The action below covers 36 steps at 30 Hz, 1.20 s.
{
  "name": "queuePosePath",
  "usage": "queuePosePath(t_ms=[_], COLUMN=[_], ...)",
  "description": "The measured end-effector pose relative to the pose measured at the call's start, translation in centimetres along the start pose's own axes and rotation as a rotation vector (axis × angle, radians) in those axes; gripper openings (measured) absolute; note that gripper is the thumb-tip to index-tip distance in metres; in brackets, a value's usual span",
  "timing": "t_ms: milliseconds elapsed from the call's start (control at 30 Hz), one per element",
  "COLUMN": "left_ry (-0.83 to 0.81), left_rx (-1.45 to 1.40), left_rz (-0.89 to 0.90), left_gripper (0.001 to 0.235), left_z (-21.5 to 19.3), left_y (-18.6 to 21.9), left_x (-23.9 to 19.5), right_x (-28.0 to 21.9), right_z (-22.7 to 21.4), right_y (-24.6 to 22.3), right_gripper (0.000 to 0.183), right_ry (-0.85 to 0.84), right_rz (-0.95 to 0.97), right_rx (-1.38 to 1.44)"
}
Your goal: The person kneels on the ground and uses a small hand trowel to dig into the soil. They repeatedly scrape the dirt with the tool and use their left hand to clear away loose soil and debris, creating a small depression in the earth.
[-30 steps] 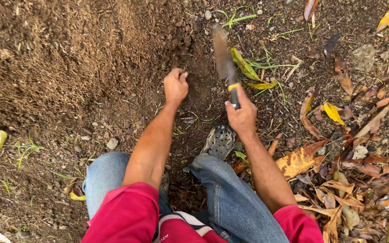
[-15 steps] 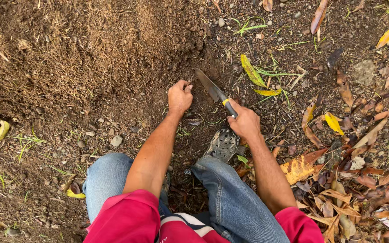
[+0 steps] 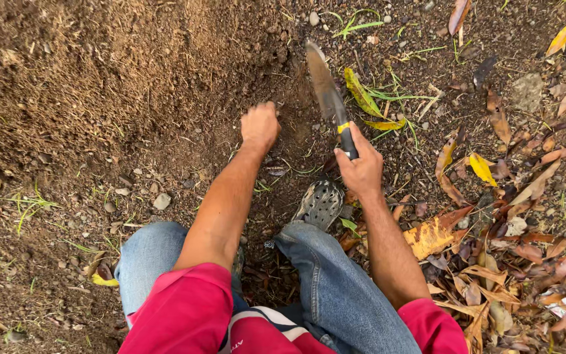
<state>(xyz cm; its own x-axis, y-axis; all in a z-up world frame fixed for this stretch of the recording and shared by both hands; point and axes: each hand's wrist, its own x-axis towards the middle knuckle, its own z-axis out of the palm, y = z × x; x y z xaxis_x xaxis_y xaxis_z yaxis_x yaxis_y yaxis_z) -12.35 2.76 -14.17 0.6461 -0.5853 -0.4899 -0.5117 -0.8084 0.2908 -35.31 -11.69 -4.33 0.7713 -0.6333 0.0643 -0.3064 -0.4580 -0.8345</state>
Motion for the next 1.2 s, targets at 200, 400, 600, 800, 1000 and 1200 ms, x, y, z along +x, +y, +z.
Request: queuePosePath(t_ms=[200,400,600,800,1000,1200], left_ry=[-0.157,-0.346,-0.466,-0.759,0.182,0.374], left_rx=[-0.141,-0.158,-0.211,0.068,-1.591,-0.579], left_rz=[-0.034,-0.127,-0.21,0.027,0.072,0.207], left_gripper=[0.027,0.03,0.032,0.029,0.053,0.048], left_z=[0.0,-0.9,-3.5,-4.5,-18.4,-11.5], left_y=[1.5,-0.6,0.5,2.0,3.0,5.1], left_x=[-0.2,-3.2,-4.1,-3.6,1.7,-2.0], right_x=[1.5,-0.2,1.2,1.1,0.3,0.6], right_z=[0.0,0.2,0.1,-1.4,-2.2,-1.7], right_y=[-1.2,-0.9,-1.3,-1.5,-0.7,-1.2], right_gripper=[0.07,0.069,0.072,0.073,0.074,0.073], right_ry=[-0.726,-0.046,-0.681,-0.392,-0.404,-0.4], right_rz=[0.334,0.339,0.399,0.631,0.583,0.511], right_rx=[-0.651,0.073,-0.663,-0.311,-0.291,-0.29])
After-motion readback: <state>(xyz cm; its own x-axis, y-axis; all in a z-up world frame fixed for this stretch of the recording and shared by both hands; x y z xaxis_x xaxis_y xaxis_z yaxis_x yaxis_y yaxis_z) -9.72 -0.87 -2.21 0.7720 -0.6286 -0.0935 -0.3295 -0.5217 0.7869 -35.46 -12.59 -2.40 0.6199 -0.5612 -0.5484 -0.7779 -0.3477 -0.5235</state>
